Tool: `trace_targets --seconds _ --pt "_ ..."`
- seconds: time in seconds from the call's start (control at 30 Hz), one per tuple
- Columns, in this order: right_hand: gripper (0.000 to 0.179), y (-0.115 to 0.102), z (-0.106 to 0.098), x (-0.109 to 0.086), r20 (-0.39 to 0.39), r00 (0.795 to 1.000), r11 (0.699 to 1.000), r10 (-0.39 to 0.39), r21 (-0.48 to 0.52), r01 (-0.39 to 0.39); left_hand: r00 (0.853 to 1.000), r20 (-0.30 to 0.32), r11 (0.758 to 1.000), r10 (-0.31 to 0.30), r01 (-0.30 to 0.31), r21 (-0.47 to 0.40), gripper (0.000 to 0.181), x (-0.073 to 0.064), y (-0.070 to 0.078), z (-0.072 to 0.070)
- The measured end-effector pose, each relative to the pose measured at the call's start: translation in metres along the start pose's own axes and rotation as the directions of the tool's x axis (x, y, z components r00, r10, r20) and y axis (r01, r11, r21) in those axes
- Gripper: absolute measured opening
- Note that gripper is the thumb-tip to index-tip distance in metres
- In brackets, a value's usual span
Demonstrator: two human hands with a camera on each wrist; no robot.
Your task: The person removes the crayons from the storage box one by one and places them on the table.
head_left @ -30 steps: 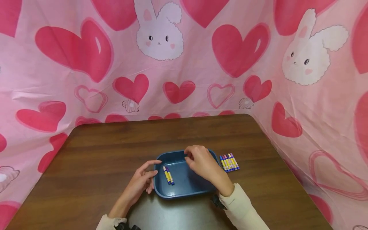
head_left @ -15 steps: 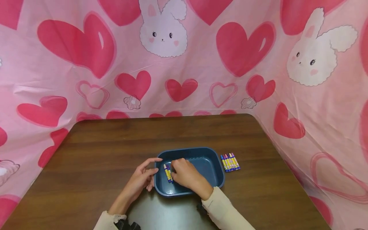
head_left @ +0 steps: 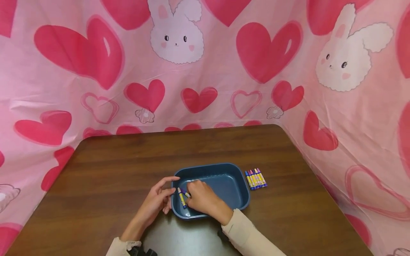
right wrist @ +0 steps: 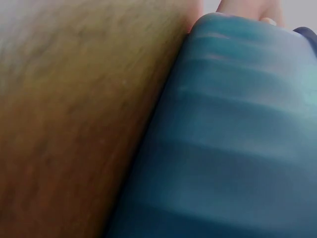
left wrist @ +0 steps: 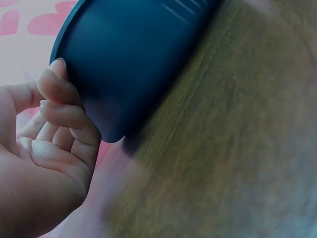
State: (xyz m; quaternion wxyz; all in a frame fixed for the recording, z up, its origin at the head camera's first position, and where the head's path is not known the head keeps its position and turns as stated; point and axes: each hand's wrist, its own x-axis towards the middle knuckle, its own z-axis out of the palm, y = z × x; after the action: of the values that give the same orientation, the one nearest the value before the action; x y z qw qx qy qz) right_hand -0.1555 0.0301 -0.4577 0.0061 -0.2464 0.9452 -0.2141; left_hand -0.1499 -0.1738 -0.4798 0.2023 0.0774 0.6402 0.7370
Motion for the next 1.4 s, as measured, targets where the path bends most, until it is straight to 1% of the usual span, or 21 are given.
trace_targets --seconds 0.2,0.37,0.5,0.73,0.9,1.0,1.13,1.3,1.4 --pt "0.025 0.0021 -0.0016 0.0013 -0.025 1.0 1.0 -0.016 0.008 0.016 1.0 -0.015 1.0 0.011 -0.011 0.011 0.04 0.0027 0.0012 0.0013" --pt "0.029 0.0041 0.0006 -0.0002 -0.008 1.0 1.0 -0.013 0.018 0.013 1.0 -0.017 1.0 0.006 -0.006 0.004 0.04 0.0015 -0.0004 0.0029" --pt "0.031 0.0036 0.0 -0.0004 -0.009 1.0 1.0 -0.019 0.022 0.019 1.0 -0.02 1.0 0.004 -0.004 -0.005 0.042 0.0007 -0.0006 0.003" --pt "0.032 0.0033 -0.0054 -0.0005 -0.011 1.0 1.0 -0.007 0.016 0.007 1.0 -0.003 1.0 0.023 -0.023 -0.014 0.045 0.0036 -0.0017 0.0031" --pt "0.033 0.0043 -0.0022 -0.0026 -0.003 1.0 0.999 -0.007 0.031 0.007 1.0 0.014 1.0 0.024 -0.024 -0.015 0.045 0.0019 -0.0043 0.0027" --pt "0.035 0.0043 0.0011 -0.0026 -0.01 1.0 0.999 -0.018 0.046 0.019 1.0 -0.001 1.0 0.018 -0.018 -0.024 0.044 -0.0006 -0.0058 0.0022" --pt "0.037 0.0053 0.0016 -0.0015 -0.027 0.999 0.999 -0.031 0.041 0.032 1.0 -0.011 0.999 0.015 -0.015 -0.029 0.044 -0.0011 -0.0052 0.0023" --pt "0.036 0.0064 0.0005 -0.0006 -0.017 0.999 0.999 -0.033 0.038 0.033 1.0 -0.017 0.999 0.02 -0.021 -0.03 0.044 -0.0003 -0.0048 0.0034" --pt "0.034 0.0072 0.0004 -0.0026 -0.009 0.999 0.999 -0.031 0.044 0.032 1.0 -0.007 0.999 0.016 -0.017 -0.04 0.044 0.0003 -0.0064 0.0044"
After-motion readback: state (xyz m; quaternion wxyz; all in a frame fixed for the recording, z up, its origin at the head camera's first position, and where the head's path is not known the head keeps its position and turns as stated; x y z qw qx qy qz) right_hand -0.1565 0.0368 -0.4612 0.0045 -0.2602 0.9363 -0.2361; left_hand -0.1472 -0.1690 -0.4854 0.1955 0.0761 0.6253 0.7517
